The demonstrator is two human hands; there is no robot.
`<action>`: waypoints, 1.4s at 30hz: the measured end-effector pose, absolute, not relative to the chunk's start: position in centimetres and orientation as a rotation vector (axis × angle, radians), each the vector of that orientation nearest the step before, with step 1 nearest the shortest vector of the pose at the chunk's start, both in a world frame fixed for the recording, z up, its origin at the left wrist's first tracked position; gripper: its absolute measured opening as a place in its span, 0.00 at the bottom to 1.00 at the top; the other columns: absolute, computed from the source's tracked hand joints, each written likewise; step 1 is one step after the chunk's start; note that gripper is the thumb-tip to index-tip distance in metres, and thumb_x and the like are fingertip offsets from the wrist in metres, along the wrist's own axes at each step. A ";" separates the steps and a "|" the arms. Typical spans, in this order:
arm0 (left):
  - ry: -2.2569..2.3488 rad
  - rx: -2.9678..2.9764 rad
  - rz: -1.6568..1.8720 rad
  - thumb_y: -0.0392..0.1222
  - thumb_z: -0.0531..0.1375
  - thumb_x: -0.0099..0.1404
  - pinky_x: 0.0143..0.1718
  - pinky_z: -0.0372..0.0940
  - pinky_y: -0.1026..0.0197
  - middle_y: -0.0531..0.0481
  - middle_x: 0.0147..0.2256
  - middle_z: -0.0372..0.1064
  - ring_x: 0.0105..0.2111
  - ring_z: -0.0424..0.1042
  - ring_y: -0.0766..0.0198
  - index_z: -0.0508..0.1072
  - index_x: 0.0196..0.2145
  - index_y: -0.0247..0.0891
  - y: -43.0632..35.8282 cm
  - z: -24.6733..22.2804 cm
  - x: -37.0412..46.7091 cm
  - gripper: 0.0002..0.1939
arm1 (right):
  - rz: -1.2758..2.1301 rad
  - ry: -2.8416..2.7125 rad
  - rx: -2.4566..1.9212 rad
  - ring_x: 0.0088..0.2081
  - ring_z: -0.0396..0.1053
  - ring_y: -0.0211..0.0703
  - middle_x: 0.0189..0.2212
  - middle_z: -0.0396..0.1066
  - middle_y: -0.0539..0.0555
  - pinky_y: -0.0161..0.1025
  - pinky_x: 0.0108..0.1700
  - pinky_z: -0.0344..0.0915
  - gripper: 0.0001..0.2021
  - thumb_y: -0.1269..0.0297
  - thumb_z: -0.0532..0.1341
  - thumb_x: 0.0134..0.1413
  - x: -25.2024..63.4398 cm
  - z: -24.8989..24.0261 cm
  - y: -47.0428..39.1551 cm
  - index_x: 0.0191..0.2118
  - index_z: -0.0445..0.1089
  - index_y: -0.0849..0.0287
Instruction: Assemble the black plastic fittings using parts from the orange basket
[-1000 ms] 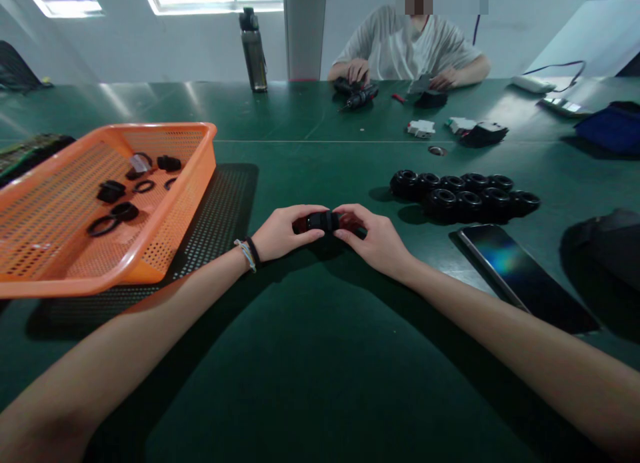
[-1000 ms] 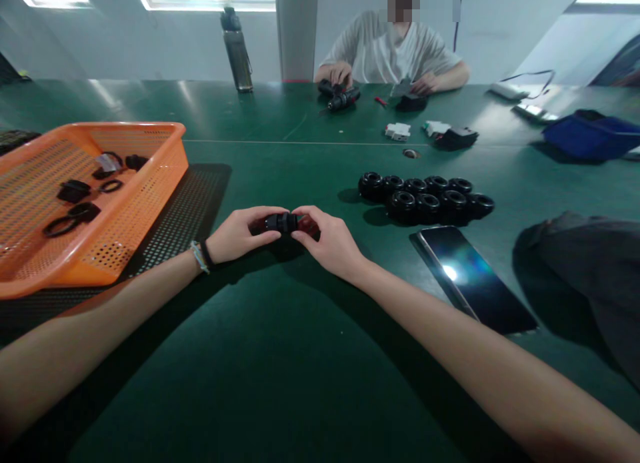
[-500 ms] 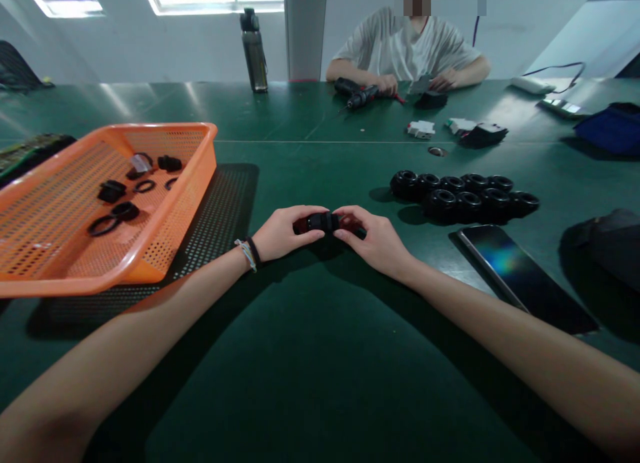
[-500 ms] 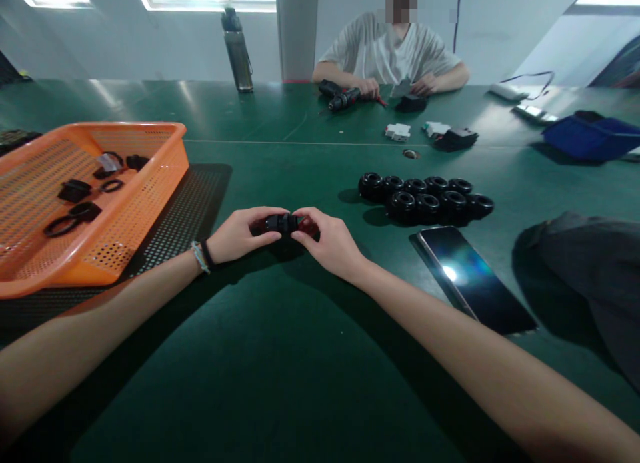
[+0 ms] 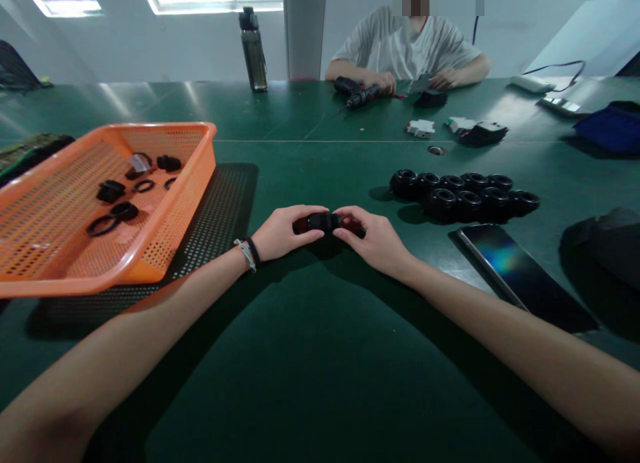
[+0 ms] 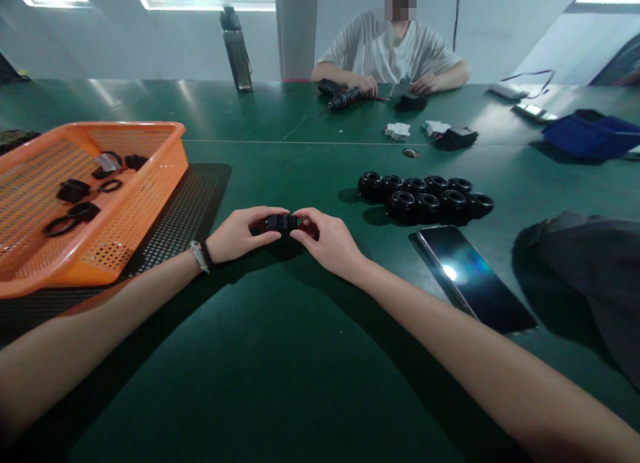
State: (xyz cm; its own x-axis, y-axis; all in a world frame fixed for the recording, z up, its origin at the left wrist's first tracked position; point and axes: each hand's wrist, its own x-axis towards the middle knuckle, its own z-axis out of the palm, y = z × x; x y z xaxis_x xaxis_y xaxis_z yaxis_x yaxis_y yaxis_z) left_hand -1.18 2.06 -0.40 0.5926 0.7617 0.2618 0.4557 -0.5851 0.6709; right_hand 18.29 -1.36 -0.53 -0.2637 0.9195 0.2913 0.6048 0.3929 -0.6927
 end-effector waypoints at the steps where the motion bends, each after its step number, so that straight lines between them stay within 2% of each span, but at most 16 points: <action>1: 0.961 2.274 0.735 0.42 0.59 0.59 0.40 0.66 0.60 0.44 0.44 0.72 0.38 0.71 0.62 0.69 0.49 0.34 2.1 -0.4 -1.2 0.20 | 0.594 -1.982 -1.308 0.31 0.69 0.42 0.29 0.72 0.52 0.40 0.34 0.64 0.10 0.66 0.59 0.51 18.3 -0.5 -1.3 0.40 0.68 0.59; 20: 0.952 2.312 0.724 0.42 0.60 0.59 0.37 0.65 0.62 0.45 0.43 0.72 0.36 0.71 0.63 0.70 0.49 0.36 2.1 -0.4 -1.2 0.20 | 0.600 -2.009 -1.317 0.30 0.69 0.41 0.29 0.73 0.52 0.39 0.33 0.64 0.09 0.65 0.57 0.53 18.4 -0.6 -1.2 0.40 0.69 0.59; 26: 0.944 2.317 0.731 0.41 0.59 0.59 0.42 0.65 0.59 0.44 0.44 0.72 0.40 0.71 0.61 0.70 0.48 0.34 2.1 -0.3 -1.2 0.19 | 0.617 -2.002 -1.327 0.33 0.70 0.43 0.32 0.73 0.53 0.41 0.35 0.65 0.08 0.65 0.57 0.53 18.3 -0.5 -1.3 0.40 0.68 0.59; 32: 0.957 2.279 0.729 0.41 0.59 0.58 0.42 0.65 0.59 0.44 0.44 0.72 0.40 0.71 0.61 0.70 0.48 0.35 2.1 -0.3 -1.2 0.19 | 0.640 -1.992 -1.226 0.32 0.70 0.42 0.30 0.72 0.50 0.42 0.37 0.67 0.14 0.68 0.59 0.49 18.4 -0.4 -1.5 0.44 0.64 0.56; 42: 0.946 2.283 0.732 0.41 0.59 0.58 0.41 0.65 0.59 0.44 0.44 0.72 0.40 0.71 0.61 0.70 0.48 0.34 2.1 -0.3 -1.2 0.19 | 0.655 -1.980 -1.241 0.32 0.70 0.41 0.29 0.71 0.49 0.42 0.37 0.67 0.12 0.71 0.59 0.48 18.3 -0.4 -1.5 0.41 0.64 0.56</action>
